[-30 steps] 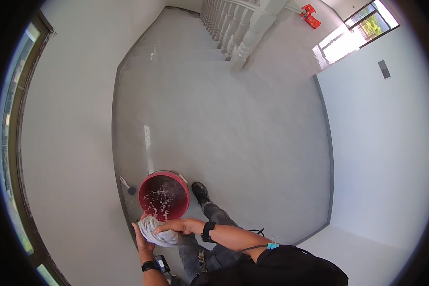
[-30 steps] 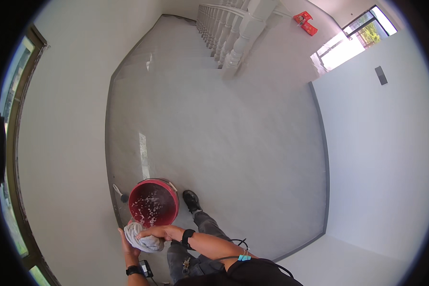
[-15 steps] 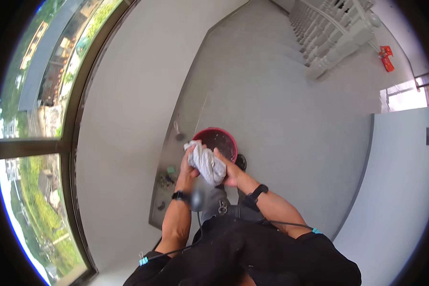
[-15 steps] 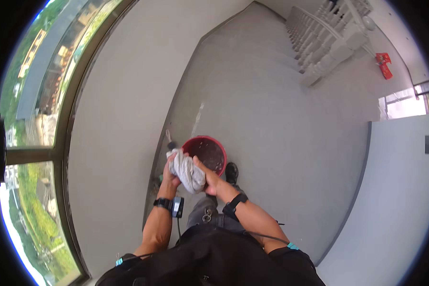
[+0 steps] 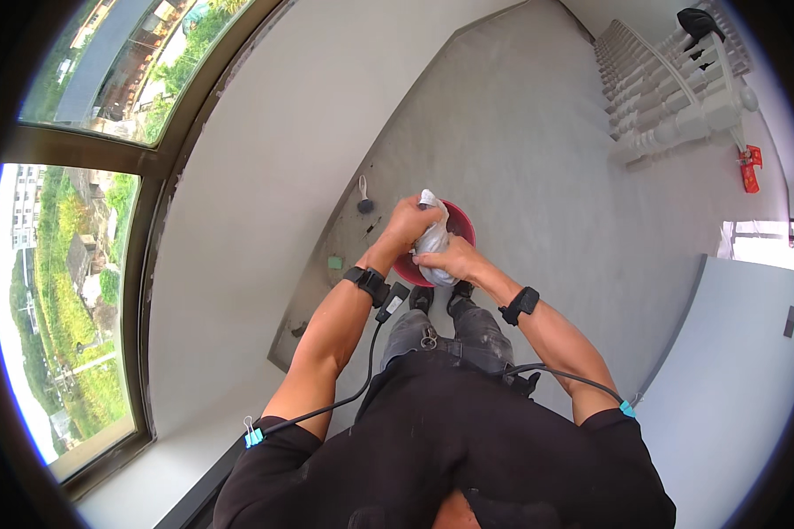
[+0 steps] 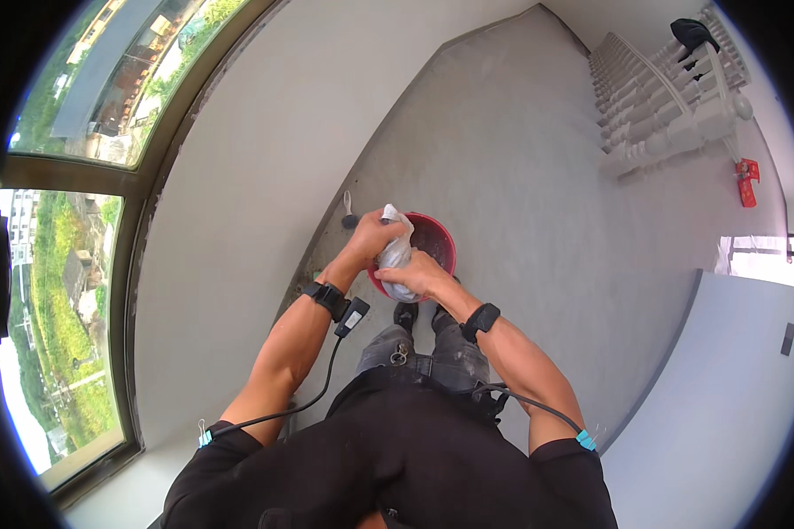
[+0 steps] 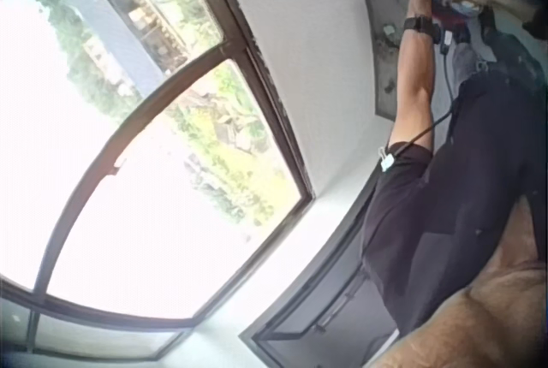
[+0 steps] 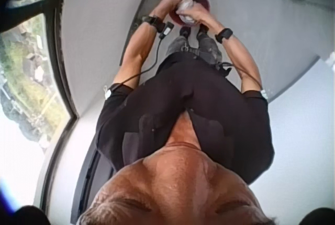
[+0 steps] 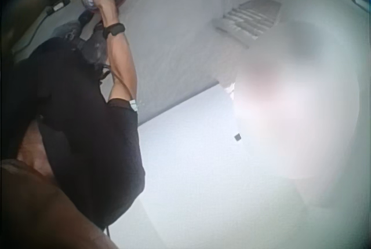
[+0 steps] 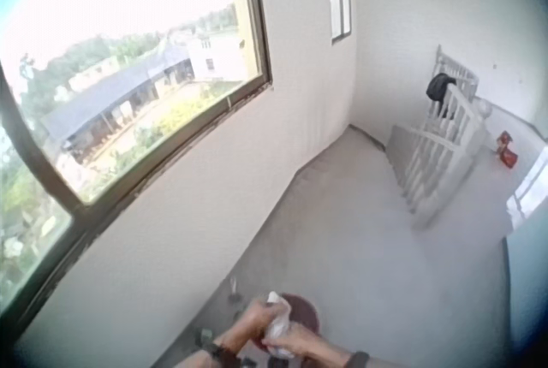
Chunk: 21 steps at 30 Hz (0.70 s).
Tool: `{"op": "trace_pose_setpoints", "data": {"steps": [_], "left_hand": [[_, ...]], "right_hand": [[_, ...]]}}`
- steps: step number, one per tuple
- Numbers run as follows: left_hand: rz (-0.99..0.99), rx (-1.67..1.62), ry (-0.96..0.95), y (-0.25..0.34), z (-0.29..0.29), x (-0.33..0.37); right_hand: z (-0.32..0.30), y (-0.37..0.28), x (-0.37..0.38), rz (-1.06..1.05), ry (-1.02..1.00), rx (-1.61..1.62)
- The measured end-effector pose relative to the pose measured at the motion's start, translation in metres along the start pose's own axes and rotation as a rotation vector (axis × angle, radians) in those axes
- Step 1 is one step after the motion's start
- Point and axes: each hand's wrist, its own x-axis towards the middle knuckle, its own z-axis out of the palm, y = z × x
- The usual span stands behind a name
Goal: The person cleans a window frame and track with a cloth, then rinses the cloth in a bucket of water and wrings it out by hand.
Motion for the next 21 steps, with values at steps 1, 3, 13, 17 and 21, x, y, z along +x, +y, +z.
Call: {"op": "trace_pose_setpoints", "data": {"steps": [1,3,13,17,21], "left_hand": [[0.03,0.067,0.021,-0.003,0.001,0.002],[0.079,0.192,0.081,-0.012,0.003,0.0],[0.069,-0.147,-0.167,-0.015,-0.019,-0.037],[0.162,-0.899,-0.423,-0.012,-0.042,-0.066],[0.342,-1.104,-0.698,0.025,-0.032,-0.097]], "right_hand": [[0.003,-0.002,0.001,-0.02,0.065,-0.09],[0.012,-0.003,0.0,0.002,0.159,-0.194],[0.032,0.019,-0.016,0.105,0.085,0.289],[0.047,-0.017,-0.043,0.019,-0.298,1.022],[0.075,-0.045,-0.059,-0.206,-0.446,1.184]]}}
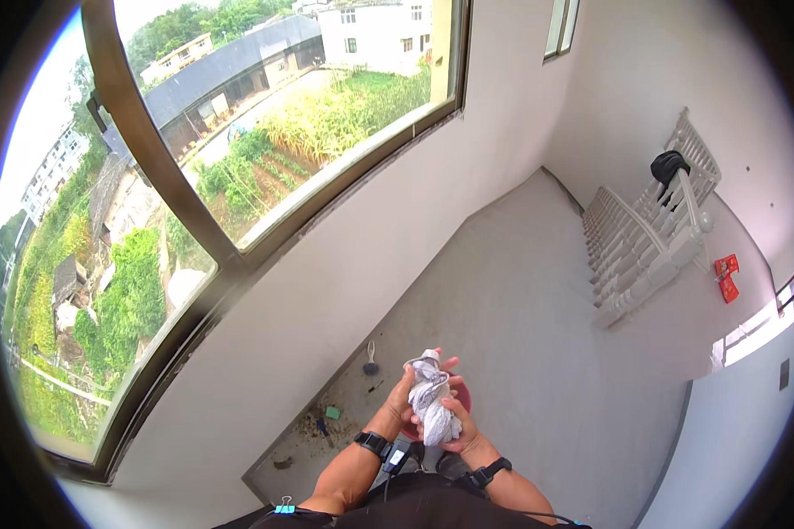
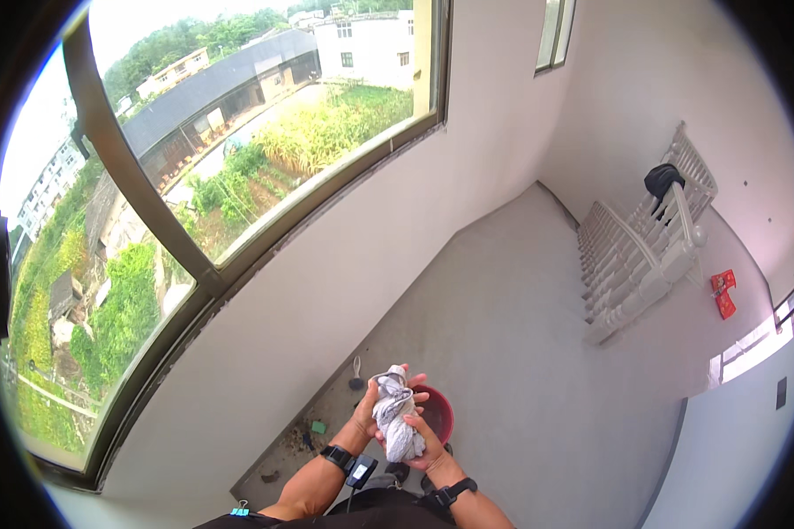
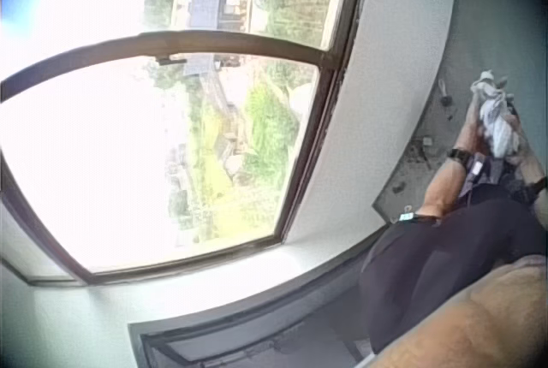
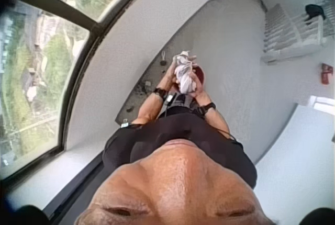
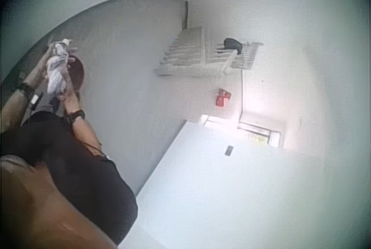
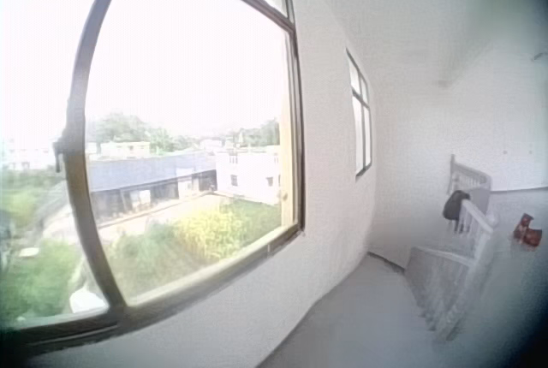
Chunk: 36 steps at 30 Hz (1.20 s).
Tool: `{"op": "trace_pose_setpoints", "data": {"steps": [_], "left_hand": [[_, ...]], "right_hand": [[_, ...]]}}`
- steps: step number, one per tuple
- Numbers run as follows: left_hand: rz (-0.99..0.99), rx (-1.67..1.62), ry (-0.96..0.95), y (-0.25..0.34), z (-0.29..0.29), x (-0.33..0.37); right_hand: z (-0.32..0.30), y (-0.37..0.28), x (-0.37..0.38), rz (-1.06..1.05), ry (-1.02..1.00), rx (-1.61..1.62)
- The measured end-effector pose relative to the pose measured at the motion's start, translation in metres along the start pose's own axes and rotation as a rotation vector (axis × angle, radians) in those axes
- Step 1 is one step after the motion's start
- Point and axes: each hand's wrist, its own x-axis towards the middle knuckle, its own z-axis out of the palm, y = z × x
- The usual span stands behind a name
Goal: The person cleans a window frame and track with a cloth, then rinses the cloth in a bucket of water and wrings it out by hand.
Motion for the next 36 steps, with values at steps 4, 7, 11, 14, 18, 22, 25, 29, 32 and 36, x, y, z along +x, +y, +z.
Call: {"op": "trace_pose_setpoints", "data": {"steps": [4,7,11,14,18,22,25,29,32,36], "left_hand": [[0.042,0.148,0.026,0.027,0.013,-0.012],[0.008,0.378,0.334,0.047,0.025,-0.003],[-0.034,0.354,0.311,0.048,0.045,0.001],[-0.103,0.467,0.257,0.046,0.043,0.005],[-0.206,0.663,0.457,0.034,0.023,0.008],[-0.187,1.067,0.358,0.027,0.03,0.006],[-0.223,1.326,0.486,0.013,0.046,0.007],[-0.267,1.867,0.716,-0.014,0.056,0.018],[0.045,1.797,0.727,-0.047,0.022,0.02],[-0.018,1.886,1.075,-0.079,-0.035,0.014]], "right_hand": [[0.035,0.009,0.003,-0.145,0.017,-0.07],[0.059,0.009,0.004,-0.162,0.086,0.0],[0.066,0.01,-0.007,-0.207,0.118,-0.006],[0.035,0.007,-0.004,-0.128,0.214,-0.263],[-0.015,0.011,0.006,-0.041,0.428,-0.604],[-0.018,0.016,0.003,-0.102,0.463,-0.917],[-0.03,0.01,-0.001,-0.182,0.451,-1.297],[-0.011,-0.016,-0.033,-0.011,0.837,-1.757],[-0.046,-0.043,-0.083,-0.226,0.782,-1.609],[-0.096,-0.093,-0.182,-0.523,0.787,-1.292]]}}
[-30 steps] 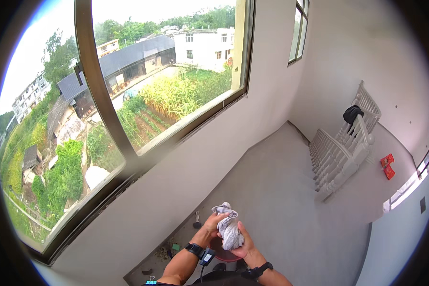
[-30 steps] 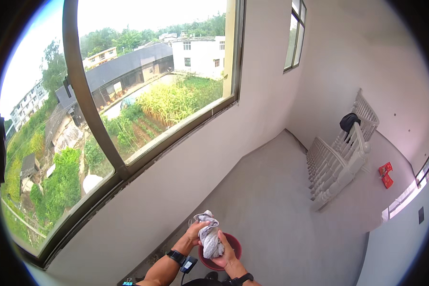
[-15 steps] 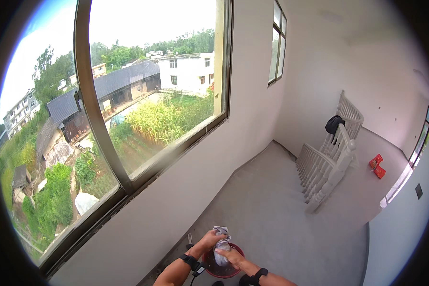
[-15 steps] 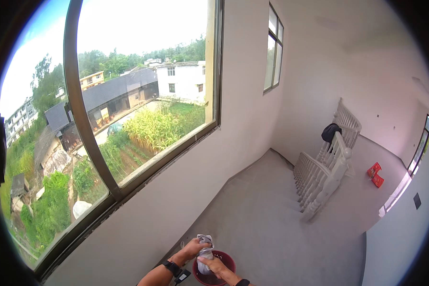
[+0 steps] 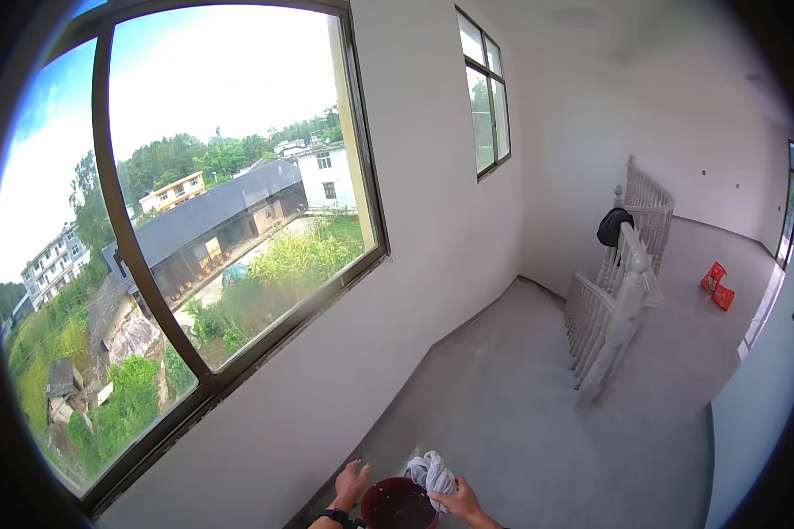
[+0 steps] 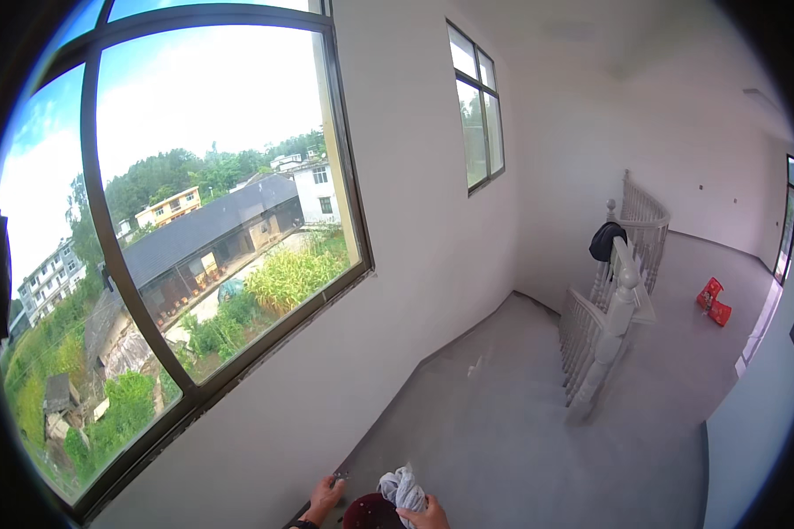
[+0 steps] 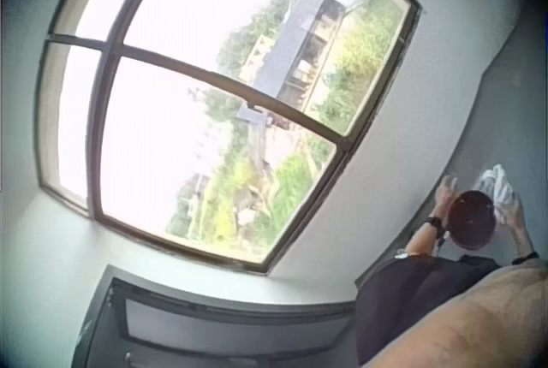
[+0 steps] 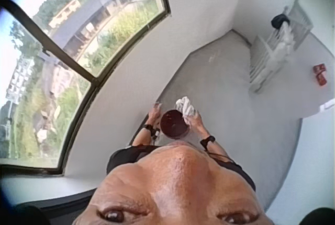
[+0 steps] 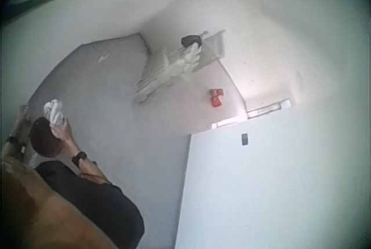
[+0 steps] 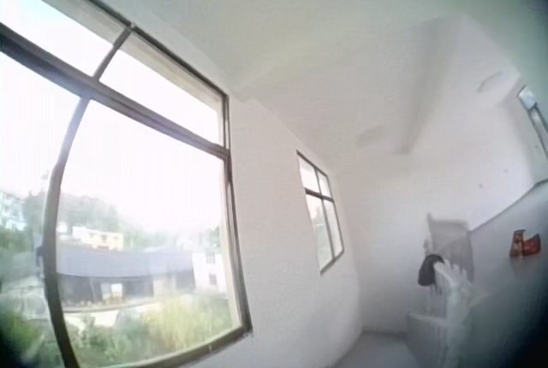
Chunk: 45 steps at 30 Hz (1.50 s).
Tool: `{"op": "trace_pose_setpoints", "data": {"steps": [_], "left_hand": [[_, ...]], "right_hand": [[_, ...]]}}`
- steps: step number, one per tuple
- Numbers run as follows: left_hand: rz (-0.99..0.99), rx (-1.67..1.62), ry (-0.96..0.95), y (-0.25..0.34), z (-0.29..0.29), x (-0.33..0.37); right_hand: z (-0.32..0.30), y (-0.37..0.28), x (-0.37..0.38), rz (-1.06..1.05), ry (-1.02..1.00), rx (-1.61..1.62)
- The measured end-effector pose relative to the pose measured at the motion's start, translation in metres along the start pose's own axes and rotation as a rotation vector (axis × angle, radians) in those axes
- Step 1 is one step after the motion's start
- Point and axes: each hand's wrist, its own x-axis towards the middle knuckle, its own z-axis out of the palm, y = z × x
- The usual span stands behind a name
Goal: The person cleans a window frame and track with a cloth, then rinses the cloth in a bucket of water and wrings it out by hand.
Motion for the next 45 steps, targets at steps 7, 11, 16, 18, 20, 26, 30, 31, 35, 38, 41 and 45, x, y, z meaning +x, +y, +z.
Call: {"op": "trace_pose_setpoints", "data": {"steps": [7,11,16,18,20,26,30,31,35,38,41,45], "left_hand": [[-0.423,0.455,-0.679,-0.021,0.068,-0.078],[0.658,0.653,-1.203,0.011,0.123,-0.095],[-0.248,0.191,-1.118,0.155,0.212,-0.107],[-0.327,0.112,-1.049,0.204,0.236,-0.101],[-0.317,0.087,-1.039,0.223,0.267,-0.077],[-0.421,0.435,-1.121,0.311,0.371,-0.027],[-0.234,0.263,-1.173,0.453,0.503,-0.001],[-0.177,0.263,-1.196,0.495,0.534,0.002],[0.195,0.174,-1.232,0.684,0.656,0.01],[0.314,0.022,-1.224,0.822,0.735,0.001],[0.398,-0.034,-1.231,0.896,0.794,-0.009],[0.557,0.301,-1.333,0.953,0.859,-0.029]], "right_hand": [[-0.236,0.0,-0.057,0.076,0.258,0.561],[-0.346,0.001,-0.069,0.096,0.447,0.7],[-0.452,0.024,-0.089,0.068,0.735,0.796],[-0.49,0.029,-0.091,0.108,0.807,0.771],[-0.527,0.039,-0.084,0.134,0.864,0.745],[-0.641,0.056,-0.049,0.223,0.968,0.764],[-0.746,0.049,-0.018,0.214,1.078,0.779],[-0.771,0.042,-0.01,0.2,1.101,0.743],[-0.845,0.035,0.021,0.117,1.24,0.749],[-0.907,0.061,0.035,0.091,1.289,0.786],[-0.977,0.081,0.052,0.079,1.282,0.805],[-1.088,0.081,0.099,-0.026,1.323,0.837]]}}
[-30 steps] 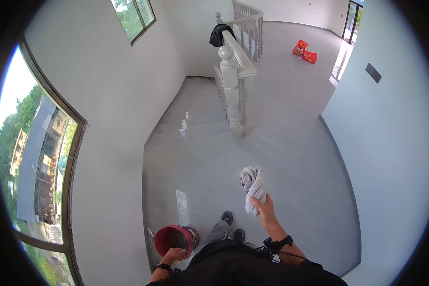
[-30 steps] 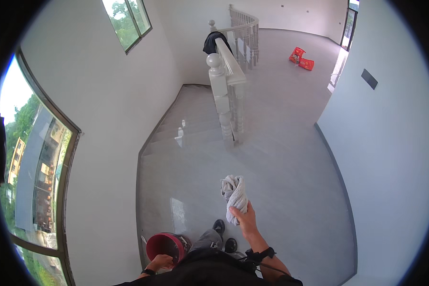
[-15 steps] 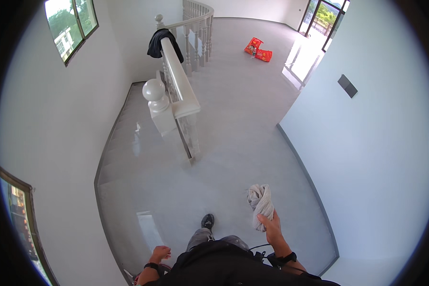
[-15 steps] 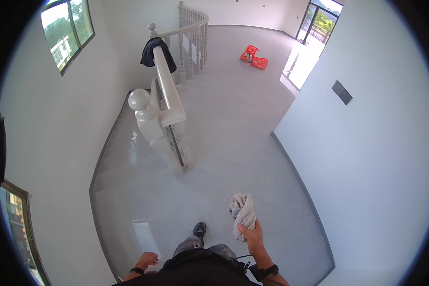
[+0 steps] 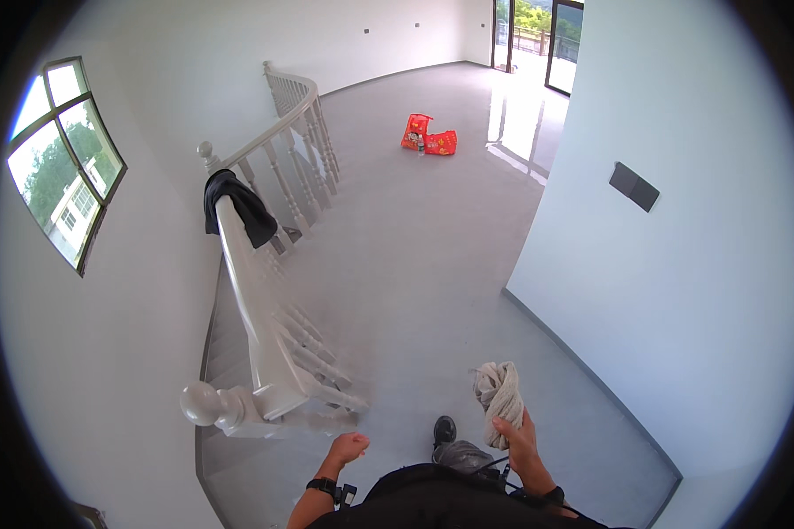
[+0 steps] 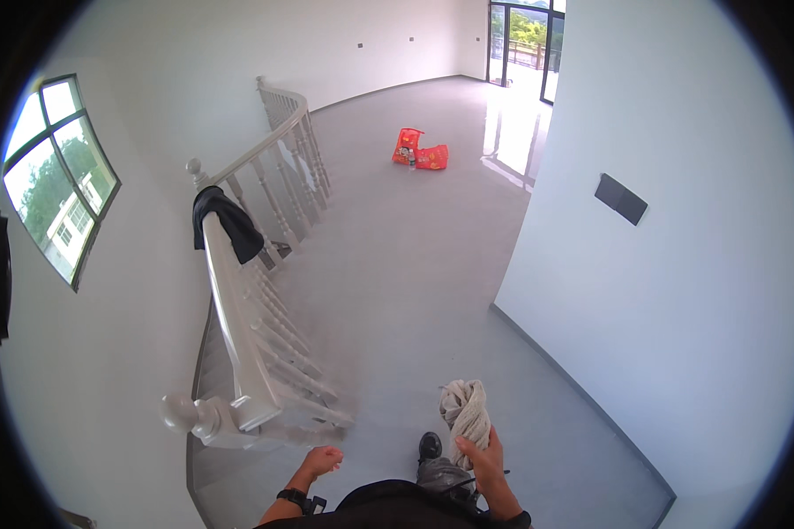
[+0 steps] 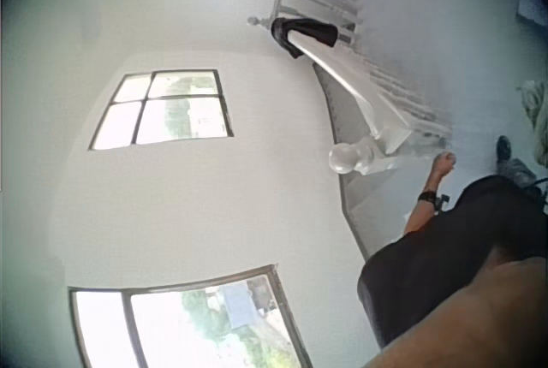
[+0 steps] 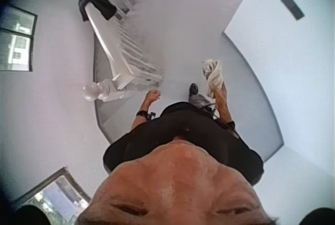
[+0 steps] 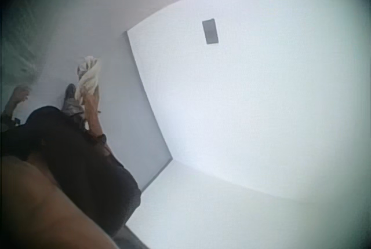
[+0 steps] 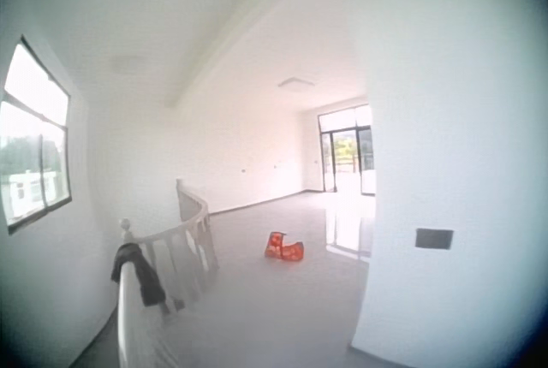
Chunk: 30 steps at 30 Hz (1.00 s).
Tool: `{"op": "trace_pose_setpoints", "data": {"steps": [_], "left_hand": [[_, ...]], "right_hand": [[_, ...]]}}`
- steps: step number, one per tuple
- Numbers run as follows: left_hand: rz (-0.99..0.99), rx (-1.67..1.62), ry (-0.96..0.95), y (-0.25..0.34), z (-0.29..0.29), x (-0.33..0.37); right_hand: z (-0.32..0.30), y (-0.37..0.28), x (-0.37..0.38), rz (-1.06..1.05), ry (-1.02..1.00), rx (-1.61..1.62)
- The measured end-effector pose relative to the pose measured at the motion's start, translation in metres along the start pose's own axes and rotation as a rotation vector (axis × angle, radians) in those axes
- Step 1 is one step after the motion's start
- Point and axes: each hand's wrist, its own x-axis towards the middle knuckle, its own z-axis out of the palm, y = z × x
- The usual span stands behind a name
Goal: The person cleans a window frame and track with a cloth, then rinses the cloth in a bucket of water and wrings it out by hand.
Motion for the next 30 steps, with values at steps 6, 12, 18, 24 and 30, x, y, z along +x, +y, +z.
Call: {"op": "trace_pose_setpoints", "data": {"steps": [6,12,18,24,30], "left_hand": [[0.114,-0.194,-0.099,0.148,-0.034,0.103],[0.238,0.268,-0.008,0.22,-0.106,0.247],[0.334,0.378,-0.054,0.314,-0.171,0.397],[0.558,0.391,-0.134,0.49,-0.236,0.522],[0.532,0.234,-0.142,0.593,-0.262,0.658]], "right_hand": [[0.047,-0.054,0.154,0.053,-0.075,-0.062],[0.113,-0.077,0.306,0.032,-0.098,-0.154],[0.157,-0.107,0.429,0.024,0.085,-0.036],[0.21,-0.131,0.541,-0.018,0.15,0.013],[0.227,-0.155,0.7,0.017,0.149,0.012]]}}
